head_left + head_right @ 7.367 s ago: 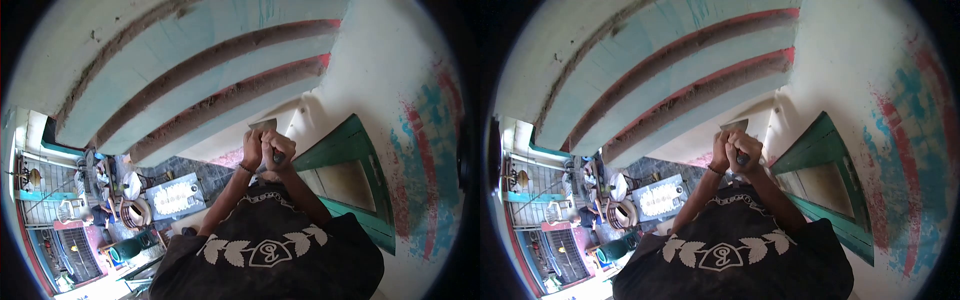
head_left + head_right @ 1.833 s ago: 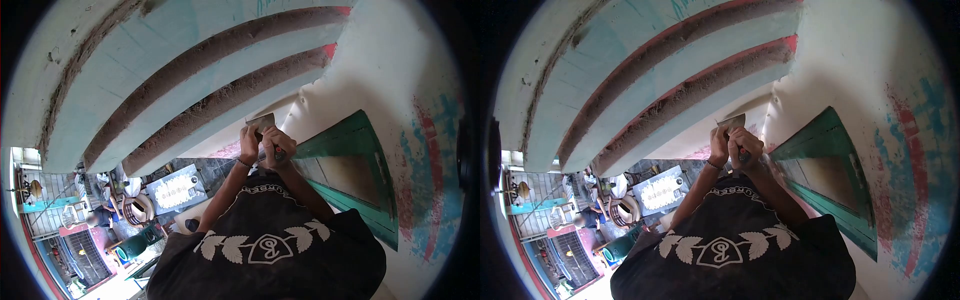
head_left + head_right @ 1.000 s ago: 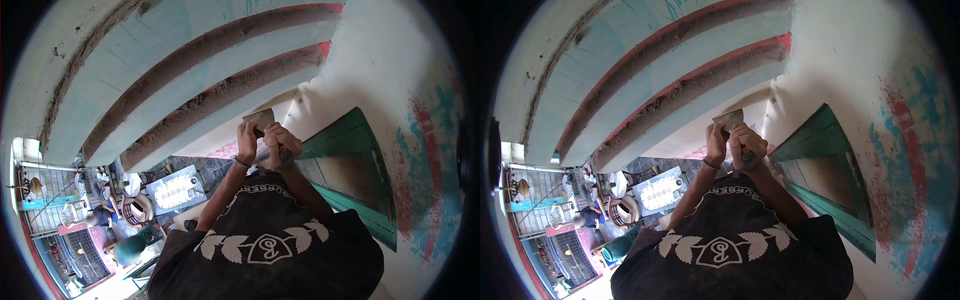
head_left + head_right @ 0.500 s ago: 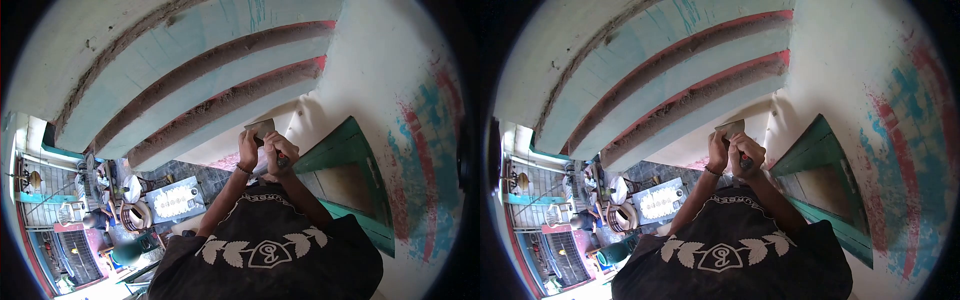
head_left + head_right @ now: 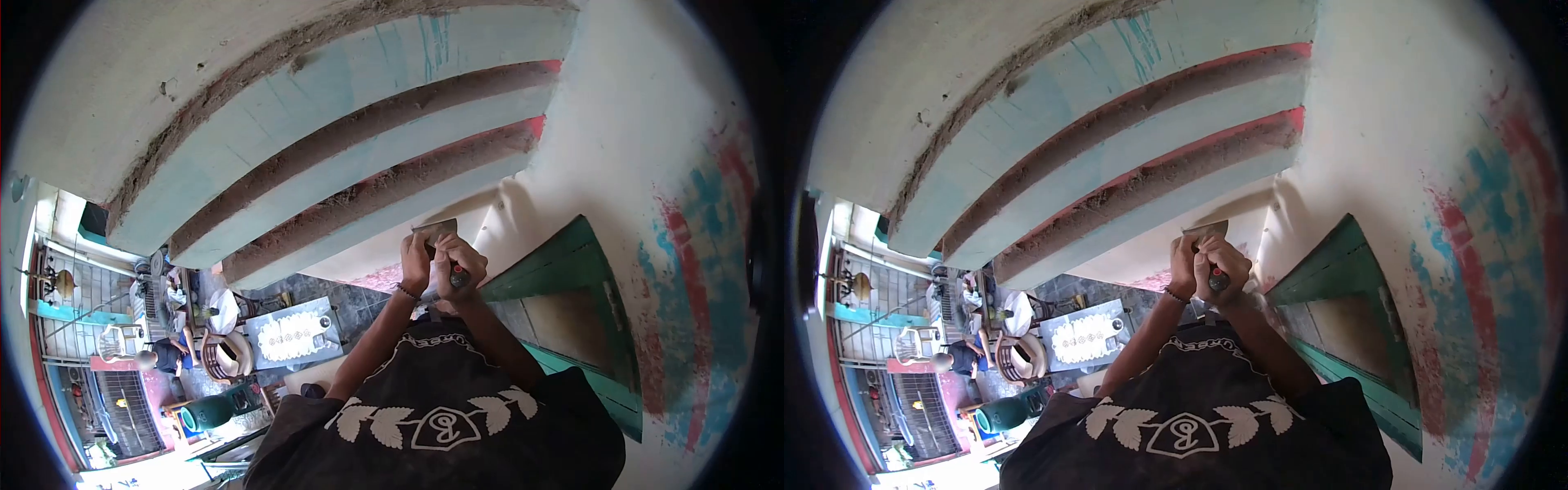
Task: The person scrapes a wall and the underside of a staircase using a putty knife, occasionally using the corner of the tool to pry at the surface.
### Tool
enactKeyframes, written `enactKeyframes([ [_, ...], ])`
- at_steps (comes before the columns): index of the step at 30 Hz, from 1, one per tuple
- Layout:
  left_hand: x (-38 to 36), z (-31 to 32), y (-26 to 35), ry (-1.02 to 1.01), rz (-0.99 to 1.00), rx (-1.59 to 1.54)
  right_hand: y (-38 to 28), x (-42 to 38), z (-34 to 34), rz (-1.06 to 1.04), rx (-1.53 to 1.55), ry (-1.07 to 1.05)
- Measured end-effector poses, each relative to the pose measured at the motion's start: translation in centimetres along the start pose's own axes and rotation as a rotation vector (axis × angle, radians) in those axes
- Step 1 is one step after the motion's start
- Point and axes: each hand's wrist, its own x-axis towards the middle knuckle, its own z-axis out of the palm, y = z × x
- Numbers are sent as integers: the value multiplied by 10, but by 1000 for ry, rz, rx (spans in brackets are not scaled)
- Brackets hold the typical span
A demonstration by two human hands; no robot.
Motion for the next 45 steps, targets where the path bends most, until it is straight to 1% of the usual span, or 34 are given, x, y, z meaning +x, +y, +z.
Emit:
enactKeyframes([
  [2, -3, 3, -5, -114, -166, -155, 0, -3, -4, 13, 4, -8],
  [4, 11, -23, 25, -247, -342, -372, -3, 7, -6, 3, 0, -8],
  [5, 6, -6, 0, -90, -134, -253, -8, 11, -6, -1, -1, -7],
  [8, -1, 2, -11, -67, 51, -57, 3, 1, -2, 19, -41, -34],
  [9, -7, 16, -33, -135, 11, -101, 9, -7, -3, 39, -68, -62],
  [10, -11, 16, -31, -110, -23, -95, 11, -9, -3, 58, -95, -88],
  [11, -14, 16, -29, -84, -52, -88, 10, -10, -3, 67, -66, -25],
  [12, -10, 13, -23, -55, -80, -81, 7, 2, -2, 27, -23, -19],
  [13, -1, -8, 1, -172, -171, -190, -3, 10, -3, 5, 17, -14],
  [15, -4, -7, 2, -93, -136, -164, -12, 13, 0, 1, 59, 4],
  [17, -7, 13, -25, 24, 100, 23, 2, 2, -1, -5, -2, -36],
  [18, -7, 12, -23, -23, 58, -22, 8, -2, -1, -11, -34, -54],
  [20, -6, 10, -18, -124, -21, -113, 14, -9, -5, -39, 28, -10],
  [21, -5, 10, -8, -34, -130, -219, 8, -2, -6, -57, 76, 8],
  [24, -2, -5, 3, -58, -80, -87, -4, -4, -6, -20, 147, 60],
  [25, -1, -3, -1, -107, -106, -124, -1, 0, -4, -18, 162, 79],
  [28, -5, 12, -7, 59, 112, 37, 5, -7, -12, 23, 247, 80],
  [29, -6, 18, -10, -11, -142, -230, 3, -11, -15, 38, 196, 79],
  [32, -3, 7, 5, -4, -18, -106, -2, 5, -11, 21, 92, 61],
  [33, 3, 1, 11, -37, -134, -150, 3, 3, -7, 2, 83, 52],
  [34, 0, 6, -1, -75, -136, -114, 7, -1, -4, -14, 72, 44],
  [35, -7, 16, -21, -112, -139, -79, 11, -8, -5, 27, -14, 4],
  [36, -6, 12, -18, -148, -142, -45, 13, -13, -6, 33, -21, 9],
  [37, -6, 8, -15, -203, -265, -182, 15, -17, -8, 39, -28, 15],
  [38, -4, 5, -11, -172, -287, -340, 17, -18, -7, 42, -31, 24],
  [39, 1, -3, 2, -140, -309, -498, 10, -11, -6, -6, 61, 60],
  [41, -2, -8, 3, -73, -72, -154, -3, 5, -2, -20, 62, 57],
  [44, -11, 11, -28, 33, 70, -34, 2, 0, 0, -58, 118, 88],
  [45, -8, 7, -22, -39, -3, -45, 4, 1, -2, -72, 134, 87],
])
